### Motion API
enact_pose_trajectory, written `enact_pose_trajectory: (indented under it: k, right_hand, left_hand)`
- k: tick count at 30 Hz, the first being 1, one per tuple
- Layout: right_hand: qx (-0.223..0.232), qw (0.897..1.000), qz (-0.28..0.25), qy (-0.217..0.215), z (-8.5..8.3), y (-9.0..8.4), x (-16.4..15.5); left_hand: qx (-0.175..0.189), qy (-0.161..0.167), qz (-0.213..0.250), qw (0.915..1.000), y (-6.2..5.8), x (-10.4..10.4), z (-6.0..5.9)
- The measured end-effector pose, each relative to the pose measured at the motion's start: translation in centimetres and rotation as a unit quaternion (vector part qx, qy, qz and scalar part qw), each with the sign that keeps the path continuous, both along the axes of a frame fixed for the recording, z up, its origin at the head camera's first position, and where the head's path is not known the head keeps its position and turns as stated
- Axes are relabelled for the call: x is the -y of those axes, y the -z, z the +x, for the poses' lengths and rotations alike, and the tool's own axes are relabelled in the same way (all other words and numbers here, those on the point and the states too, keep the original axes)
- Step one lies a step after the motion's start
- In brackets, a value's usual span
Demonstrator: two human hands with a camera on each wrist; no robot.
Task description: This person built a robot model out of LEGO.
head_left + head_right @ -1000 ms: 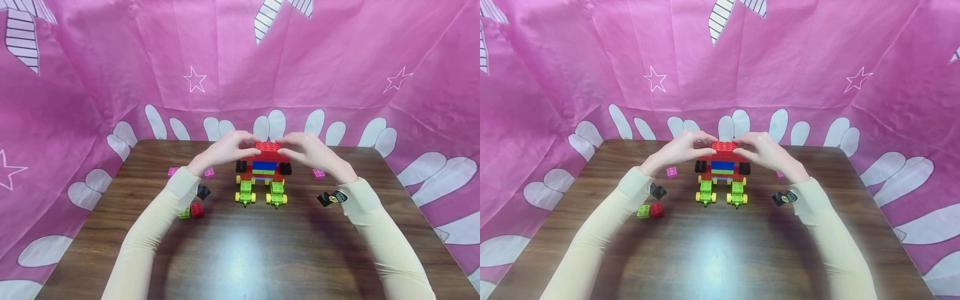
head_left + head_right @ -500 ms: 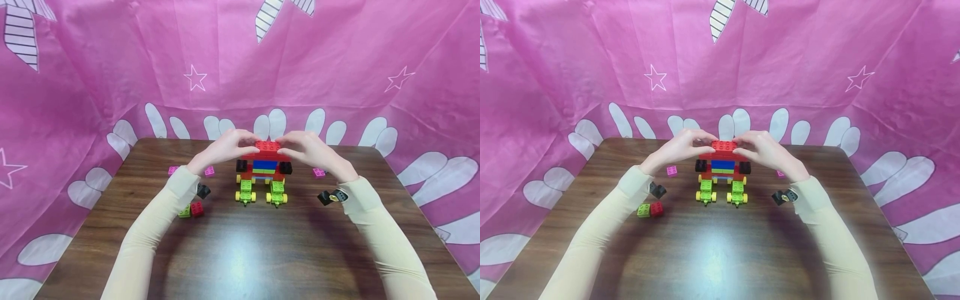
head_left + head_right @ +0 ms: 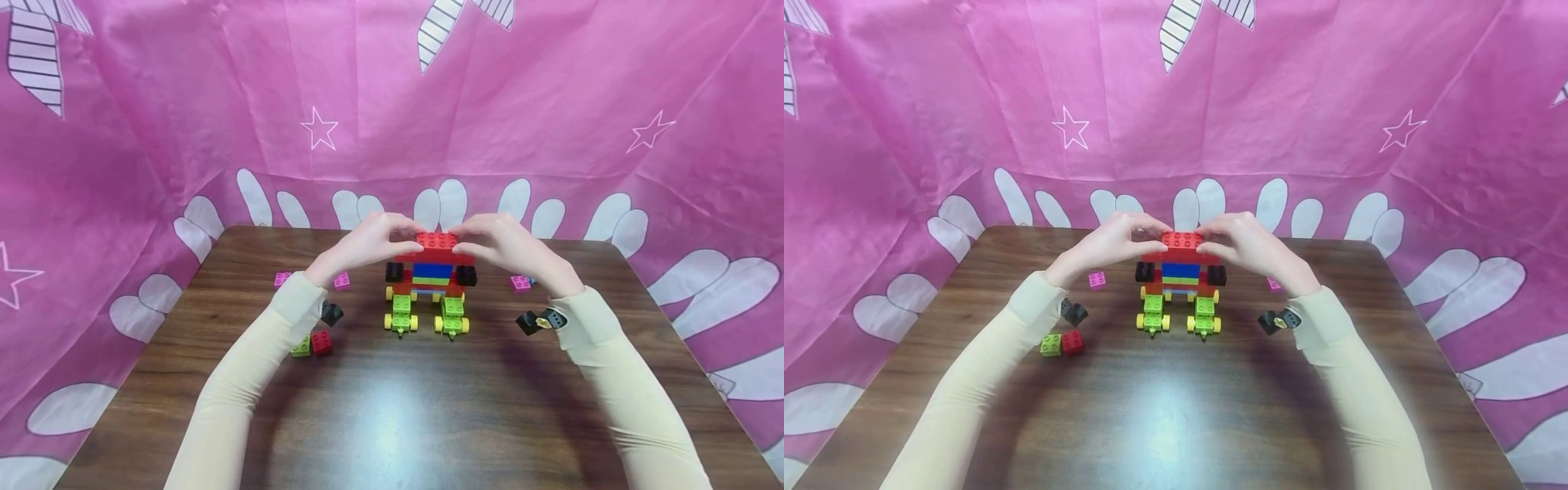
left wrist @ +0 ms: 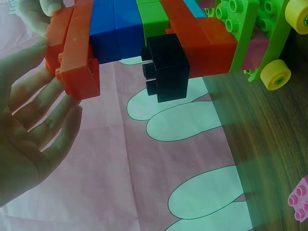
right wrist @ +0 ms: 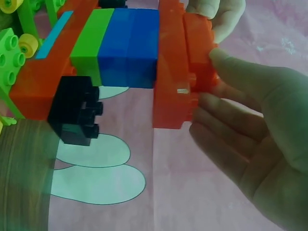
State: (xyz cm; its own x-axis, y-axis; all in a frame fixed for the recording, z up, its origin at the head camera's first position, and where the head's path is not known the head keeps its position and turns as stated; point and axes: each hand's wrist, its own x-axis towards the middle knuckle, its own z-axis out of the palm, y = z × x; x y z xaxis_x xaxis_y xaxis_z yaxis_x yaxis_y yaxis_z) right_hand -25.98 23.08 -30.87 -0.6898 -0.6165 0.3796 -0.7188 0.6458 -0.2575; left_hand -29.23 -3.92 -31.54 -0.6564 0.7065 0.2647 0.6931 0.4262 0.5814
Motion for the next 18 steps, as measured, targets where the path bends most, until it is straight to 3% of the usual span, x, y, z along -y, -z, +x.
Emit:
enact_pose_trajectory:
  k: [9, 18]
  right_hand:
    - [-0.002, 1.000, 0.018, 0.011, 0.37, -0.54, 0.41]
    - [0.011, 1.000, 0.013, 0.025, 0.49, -0.57, 0.66]
  left_hand:
    - [-0.031, -0.003, -0.024, 0.9992, 0.04, 0.10, 0.02]
    - [0.044, -0.004, 0.015, 0.9989, 0.30, 0.05, -0.16]
